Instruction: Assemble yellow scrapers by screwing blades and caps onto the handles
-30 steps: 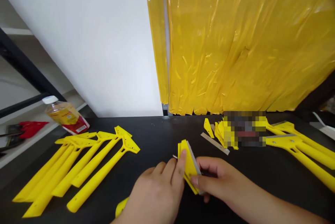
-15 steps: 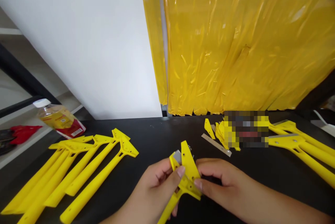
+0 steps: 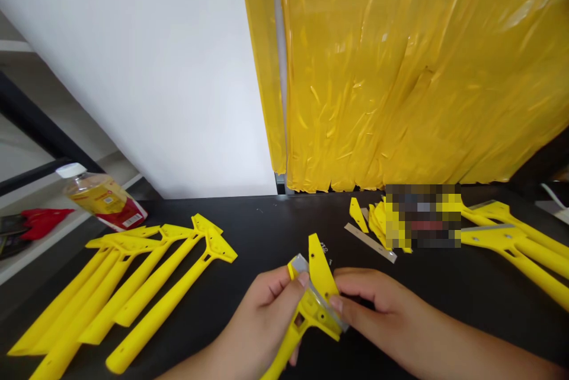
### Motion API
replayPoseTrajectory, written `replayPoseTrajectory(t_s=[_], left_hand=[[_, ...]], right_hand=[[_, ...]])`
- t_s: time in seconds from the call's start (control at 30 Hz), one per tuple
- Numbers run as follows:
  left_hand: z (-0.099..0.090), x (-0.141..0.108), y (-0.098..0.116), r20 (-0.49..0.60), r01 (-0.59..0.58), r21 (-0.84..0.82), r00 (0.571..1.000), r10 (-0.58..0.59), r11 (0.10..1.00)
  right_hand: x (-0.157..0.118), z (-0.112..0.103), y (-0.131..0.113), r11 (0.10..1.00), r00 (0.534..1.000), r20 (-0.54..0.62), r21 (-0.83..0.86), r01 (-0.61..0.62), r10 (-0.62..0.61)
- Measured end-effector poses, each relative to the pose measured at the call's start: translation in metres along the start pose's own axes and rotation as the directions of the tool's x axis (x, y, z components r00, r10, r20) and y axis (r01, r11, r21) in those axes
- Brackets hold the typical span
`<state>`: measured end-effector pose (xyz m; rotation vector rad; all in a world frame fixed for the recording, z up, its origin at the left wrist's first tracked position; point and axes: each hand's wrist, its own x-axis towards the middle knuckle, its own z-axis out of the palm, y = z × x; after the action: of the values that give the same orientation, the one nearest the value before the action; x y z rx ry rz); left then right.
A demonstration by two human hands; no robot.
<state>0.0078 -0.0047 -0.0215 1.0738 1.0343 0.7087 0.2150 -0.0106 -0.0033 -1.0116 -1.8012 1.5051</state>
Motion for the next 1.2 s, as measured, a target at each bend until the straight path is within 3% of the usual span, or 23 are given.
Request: replayPoseTrajectory(t_s=[0.23,0.43,0.6,0.8,1.07,1.2], left_hand=[[0.0012,-0.0010,-0.0030,-0.045,0.031,-0.039,0.998,-0.033,0.999],[-0.0020,0.0019,-0.0041,-0.064,-0.008,-0.042,0.998,0.005,0.999],[-0.0042,0.0036,-0.0085,0.011,-0.040,-0.025,0.999,0.040,0.999],[-0.0026,0.0012,-0.0069,0.068,-0.059,-0.020,0.996,0.061,0.998],[-0.0009,-0.0025,-0.0067,0.064,-0.049,-0.060,0.997,0.053,0.997],[-0.0022,-0.0013,-0.0086,0.046,-0.059,-0.079,0.997,0.062,0.995]], right_hand=[[0.0014,-0.0016,0.0071,0.997,0.999,-0.036,0.069,-0.025,0.027],[0.0024,-0.0028,0.0063,0.998,0.998,-0.048,-0.050,-0.046,0.044],[0.0003,-0.0011,0.0075,0.993,0.997,-0.056,-0.108,-0.053,0.047],[-0.0009,0.0017,0.0094,0.995,0.996,-0.050,-0.062,-0.083,0.080],[-0.0011,0.0012,0.0100,0.993,0.997,-0.055,-0.101,-0.055,0.049],[-0.0005,-0.0035,0.0074,0.993,0.995,-0.102,-0.117,0.013,-0.025]])
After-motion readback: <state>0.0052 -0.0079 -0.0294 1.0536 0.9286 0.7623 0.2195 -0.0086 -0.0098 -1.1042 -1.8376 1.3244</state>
